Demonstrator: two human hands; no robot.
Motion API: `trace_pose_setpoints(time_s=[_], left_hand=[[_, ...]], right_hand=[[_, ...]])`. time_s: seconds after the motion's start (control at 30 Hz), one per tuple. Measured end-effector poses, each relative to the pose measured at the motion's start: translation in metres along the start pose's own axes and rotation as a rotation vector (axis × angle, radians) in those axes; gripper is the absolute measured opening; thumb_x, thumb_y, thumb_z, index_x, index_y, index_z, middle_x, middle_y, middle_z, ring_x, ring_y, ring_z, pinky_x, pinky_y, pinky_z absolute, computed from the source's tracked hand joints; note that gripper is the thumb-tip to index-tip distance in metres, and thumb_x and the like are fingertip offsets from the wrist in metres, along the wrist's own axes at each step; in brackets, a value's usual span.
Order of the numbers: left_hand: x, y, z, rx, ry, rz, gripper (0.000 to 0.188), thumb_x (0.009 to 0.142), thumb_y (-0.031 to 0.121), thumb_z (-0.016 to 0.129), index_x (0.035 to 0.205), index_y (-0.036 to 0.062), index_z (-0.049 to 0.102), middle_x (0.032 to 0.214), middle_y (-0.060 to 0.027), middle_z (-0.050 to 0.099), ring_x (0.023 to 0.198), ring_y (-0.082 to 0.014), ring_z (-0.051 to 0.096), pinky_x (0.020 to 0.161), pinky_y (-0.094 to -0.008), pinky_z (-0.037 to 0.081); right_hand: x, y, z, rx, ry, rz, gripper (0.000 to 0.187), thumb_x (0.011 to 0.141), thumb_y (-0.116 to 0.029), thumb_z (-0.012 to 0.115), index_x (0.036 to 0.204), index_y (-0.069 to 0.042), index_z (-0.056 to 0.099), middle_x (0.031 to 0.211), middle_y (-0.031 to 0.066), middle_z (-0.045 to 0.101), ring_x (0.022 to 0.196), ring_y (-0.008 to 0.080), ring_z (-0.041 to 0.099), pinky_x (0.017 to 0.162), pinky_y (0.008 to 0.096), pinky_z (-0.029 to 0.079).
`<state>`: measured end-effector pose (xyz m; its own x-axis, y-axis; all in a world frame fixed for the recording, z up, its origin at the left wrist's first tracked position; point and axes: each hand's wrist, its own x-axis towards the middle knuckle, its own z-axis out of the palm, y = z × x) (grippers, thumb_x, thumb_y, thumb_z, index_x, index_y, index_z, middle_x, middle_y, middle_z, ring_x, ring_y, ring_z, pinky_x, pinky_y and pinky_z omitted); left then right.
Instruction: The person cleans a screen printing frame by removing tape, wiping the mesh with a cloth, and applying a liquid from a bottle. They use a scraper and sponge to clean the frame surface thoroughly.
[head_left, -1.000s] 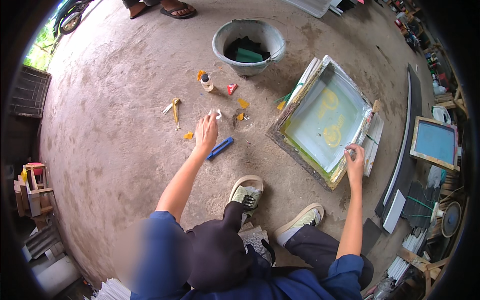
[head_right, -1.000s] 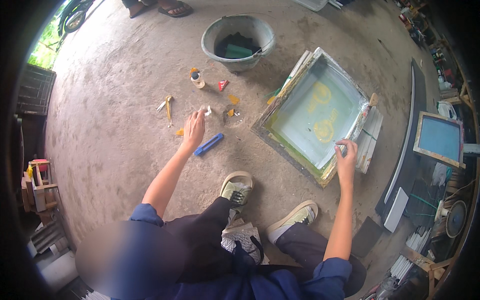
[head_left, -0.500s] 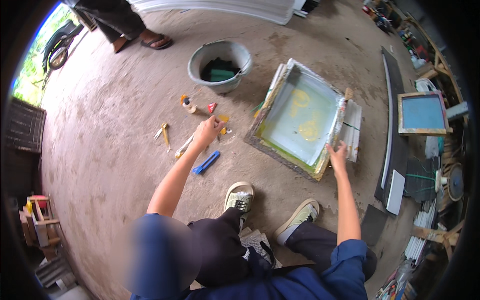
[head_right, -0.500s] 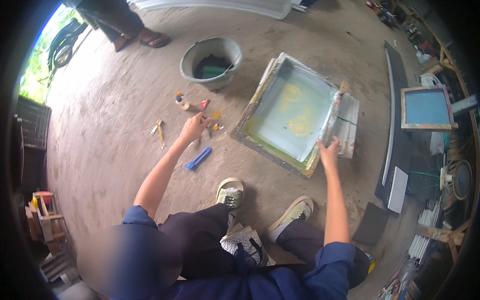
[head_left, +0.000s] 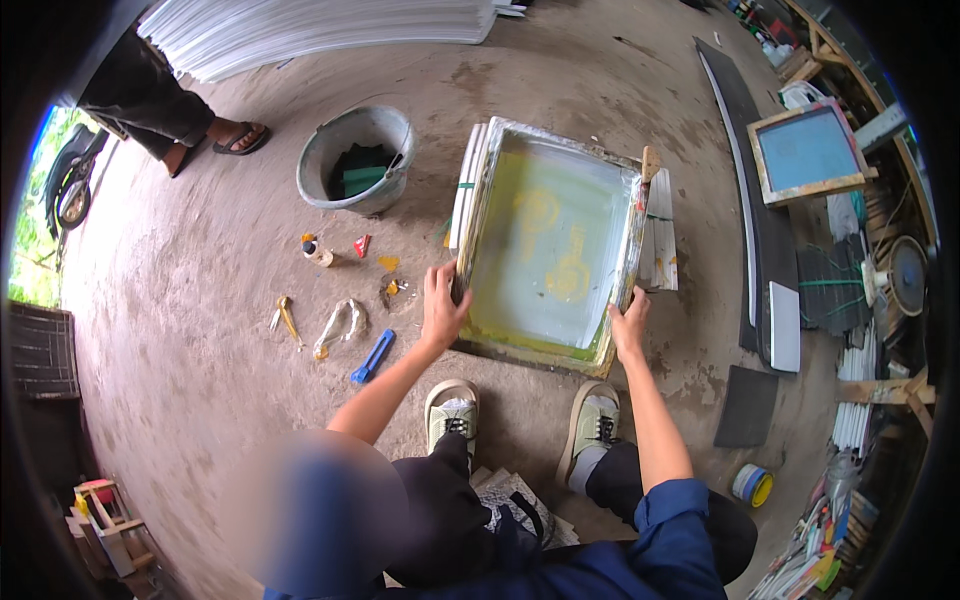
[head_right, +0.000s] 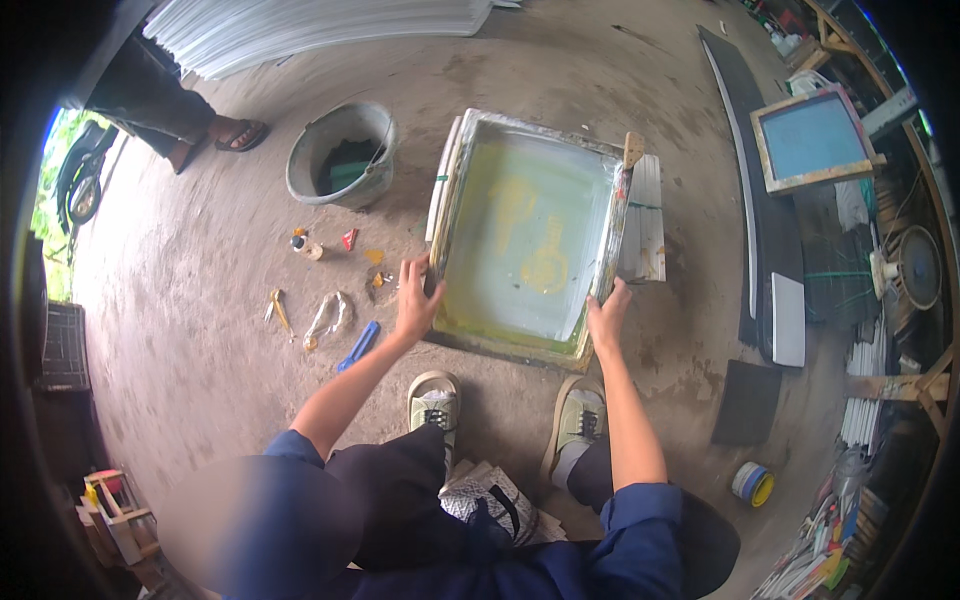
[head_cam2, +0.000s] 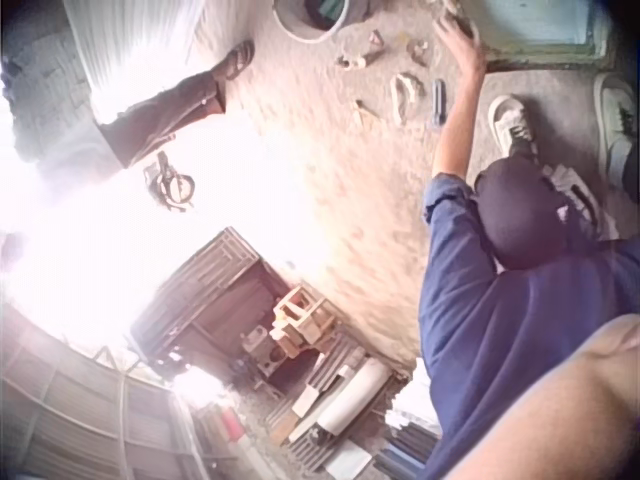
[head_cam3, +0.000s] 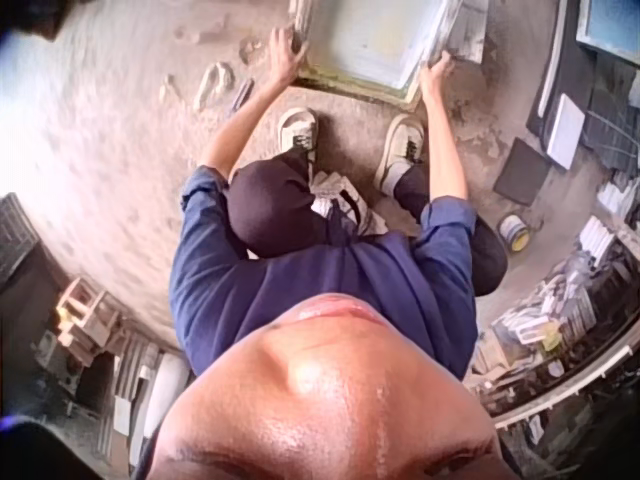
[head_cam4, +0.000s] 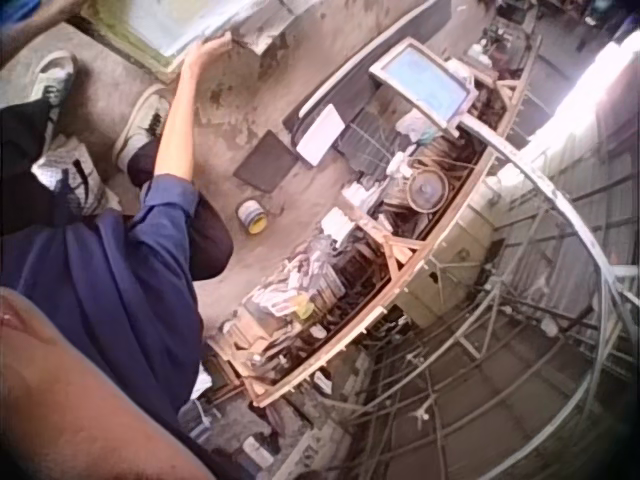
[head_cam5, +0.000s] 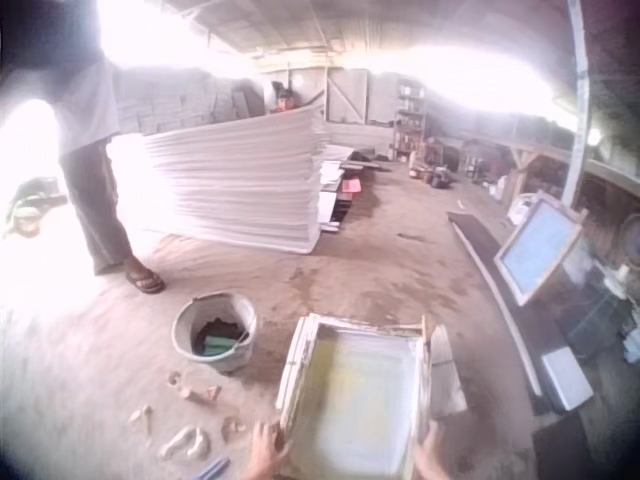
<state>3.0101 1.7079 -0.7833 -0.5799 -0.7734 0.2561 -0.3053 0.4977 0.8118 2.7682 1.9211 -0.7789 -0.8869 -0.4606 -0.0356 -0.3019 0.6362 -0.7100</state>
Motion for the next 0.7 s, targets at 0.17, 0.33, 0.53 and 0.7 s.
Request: trace_pose_setpoints(time_s=[0.17, 0.33, 0.53, 0.7], left_hand=[[-0.041, -0.01, 0.016, -0.107, -0.07, -0.034, 0.057, 0.074, 0.003, 0.061, 0.121, -0.0044, 0.03, 0.115, -0.0209, 0.036, 0.101, -0.0317, 0.048, 0.089, -0.0379, 0.043], [-0.004, -0.003, 0.018, -0.489, -0.085, -0.461, 0.08, 0.081, 0.022, 0.067, 0.134, -0.0027, 0.013, 0.135, -0.0231, 0.029, 0.118, -0.0306, 0.043, 0.096, -0.0355, 0.041], [0.045, 0.004, 0.022, -0.76, -0.154, -0.627, 0.103, 0.08, 0.025, 0.071, 0.142, 0.0042, -0.007, 0.143, -0.0211, 0.024, 0.123, -0.0277, 0.041, 0.1, -0.0365, 0.037], [0.053, 0.001, 0.032, -0.772, -0.02, -0.562, 0.093, 0.075, 0.001, 0.071, 0.144, 0.0145, 0.009, 0.137, -0.0175, 0.033, 0.116, -0.0268, 0.046, 0.093, -0.0357, 0.045]], right_hand=[[-0.017, 0.03, -0.003, 0.09, -0.023, -0.047, 0.059, 0.076, -0.004, 0.066, 0.125, -0.003, 0.033, 0.124, 0.0195, 0.035, 0.119, 0.0351, 0.037, 0.098, 0.0417, 0.031], [0.0, 0.011, -0.009, 0.654, -0.085, 0.352, 0.076, 0.077, -0.019, 0.071, 0.135, -0.006, 0.024, 0.135, 0.0169, 0.03, 0.123, 0.0319, 0.034, 0.099, 0.0452, 0.029], [0.045, 0.01, -0.031, 1.155, -0.2, 0.457, 0.091, 0.077, -0.025, 0.074, 0.141, -0.005, 0.011, 0.138, 0.0113, 0.032, 0.127, 0.0268, 0.035, 0.102, 0.041, 0.034], [0.049, 0.001, -0.018, 1.155, -0.058, 0.398, 0.088, 0.078, -0.017, 0.074, 0.139, -0.002, 0.012, 0.136, 0.013, 0.035, 0.123, 0.0254, 0.037, 0.102, 0.0391, 0.033]])
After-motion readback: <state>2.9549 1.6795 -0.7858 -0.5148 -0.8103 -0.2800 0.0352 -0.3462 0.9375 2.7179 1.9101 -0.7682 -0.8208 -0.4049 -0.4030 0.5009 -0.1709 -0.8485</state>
